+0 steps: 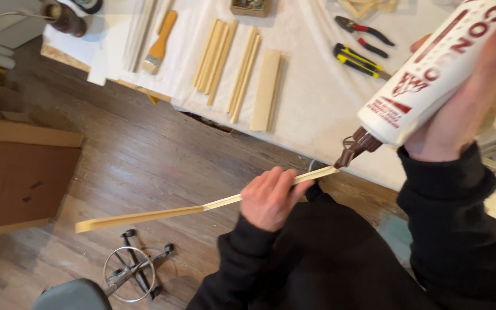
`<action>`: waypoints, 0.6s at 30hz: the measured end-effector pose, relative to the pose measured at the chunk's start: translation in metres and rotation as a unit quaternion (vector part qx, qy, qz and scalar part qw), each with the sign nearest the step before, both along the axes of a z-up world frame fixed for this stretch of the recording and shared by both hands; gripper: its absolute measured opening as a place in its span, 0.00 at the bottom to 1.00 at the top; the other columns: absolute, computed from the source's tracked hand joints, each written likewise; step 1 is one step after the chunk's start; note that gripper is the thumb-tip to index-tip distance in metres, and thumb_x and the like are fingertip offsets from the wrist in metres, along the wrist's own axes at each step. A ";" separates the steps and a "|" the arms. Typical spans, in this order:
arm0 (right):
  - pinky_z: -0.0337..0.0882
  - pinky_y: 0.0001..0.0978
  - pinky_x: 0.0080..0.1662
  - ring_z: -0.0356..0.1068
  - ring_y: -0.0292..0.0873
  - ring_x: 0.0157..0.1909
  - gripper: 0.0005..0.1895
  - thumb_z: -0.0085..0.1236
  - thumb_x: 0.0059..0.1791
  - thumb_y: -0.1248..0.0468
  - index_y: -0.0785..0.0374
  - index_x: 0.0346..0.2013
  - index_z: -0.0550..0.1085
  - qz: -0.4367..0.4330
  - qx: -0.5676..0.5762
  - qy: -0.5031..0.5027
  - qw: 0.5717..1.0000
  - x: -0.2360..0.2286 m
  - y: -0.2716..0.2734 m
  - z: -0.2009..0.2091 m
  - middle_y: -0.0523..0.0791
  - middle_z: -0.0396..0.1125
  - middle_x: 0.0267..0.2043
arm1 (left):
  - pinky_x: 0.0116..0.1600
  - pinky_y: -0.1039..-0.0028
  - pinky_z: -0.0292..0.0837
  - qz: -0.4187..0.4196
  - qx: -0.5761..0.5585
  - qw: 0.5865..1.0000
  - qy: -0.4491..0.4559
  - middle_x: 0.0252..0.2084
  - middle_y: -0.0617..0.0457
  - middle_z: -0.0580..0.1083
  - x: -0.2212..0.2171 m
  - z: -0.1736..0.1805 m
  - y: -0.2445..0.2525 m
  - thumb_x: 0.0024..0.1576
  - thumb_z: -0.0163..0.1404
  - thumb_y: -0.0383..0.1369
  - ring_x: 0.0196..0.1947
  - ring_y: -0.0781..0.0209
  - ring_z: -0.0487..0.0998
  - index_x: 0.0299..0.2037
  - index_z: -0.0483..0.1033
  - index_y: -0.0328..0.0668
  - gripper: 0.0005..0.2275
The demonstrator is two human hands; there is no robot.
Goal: The person applies wood glue to the end of a wooden strip, fits it into a mitered picture frame corner, and secures the corner in a corner clamp. They tighten the clamp with a screwdriver-like handle and tap the joint with a hammer to seat the mitered pieces together.
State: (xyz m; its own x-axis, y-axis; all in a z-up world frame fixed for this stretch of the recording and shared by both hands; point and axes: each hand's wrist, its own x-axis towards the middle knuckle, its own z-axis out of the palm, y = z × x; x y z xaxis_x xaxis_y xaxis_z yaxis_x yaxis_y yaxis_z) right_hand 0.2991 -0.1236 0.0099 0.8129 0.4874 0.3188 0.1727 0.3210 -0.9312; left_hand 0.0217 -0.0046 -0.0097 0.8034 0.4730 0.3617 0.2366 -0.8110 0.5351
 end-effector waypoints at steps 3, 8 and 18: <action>0.74 0.35 0.45 0.70 0.42 0.40 0.34 0.40 0.61 0.38 0.70 0.57 0.65 0.047 0.027 0.106 0.993 -0.011 0.015 -0.011 0.52 0.67 0.46 | 0.32 0.66 0.67 0.022 -0.011 1.000 -0.014 0.28 0.53 0.66 0.017 -0.025 -0.014 0.60 0.60 0.41 0.26 0.55 0.72 0.30 0.68 0.45 0.15; 0.74 0.36 0.48 0.71 0.42 0.41 0.32 0.42 0.60 0.38 0.67 0.55 0.66 0.096 0.077 0.098 0.988 -0.060 0.087 -0.002 0.51 0.67 0.45 | 0.31 0.66 0.67 0.015 -0.023 1.000 -0.011 0.27 0.54 0.66 0.047 -0.090 -0.058 0.63 0.58 0.43 0.25 0.58 0.71 0.29 0.67 0.44 0.17; 0.76 0.39 0.52 0.71 0.40 0.44 0.29 0.45 0.59 0.38 0.61 0.53 0.65 0.121 0.070 0.022 0.990 -0.108 0.143 0.038 0.45 0.66 0.43 | 0.52 0.61 0.72 -0.054 -0.160 0.978 -0.123 0.43 0.47 0.75 0.055 -0.140 -0.099 0.52 0.53 0.32 0.49 0.47 0.76 0.42 0.77 0.38 0.10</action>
State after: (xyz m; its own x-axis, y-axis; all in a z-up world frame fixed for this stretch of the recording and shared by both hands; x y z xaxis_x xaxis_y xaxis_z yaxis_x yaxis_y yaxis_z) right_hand 0.1908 0.0192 0.0478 0.6922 0.6232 0.3640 0.0362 0.4737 -0.8799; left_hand 0.0763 -0.1040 -0.1493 0.7619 0.5105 0.3986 -0.0095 -0.6066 0.7949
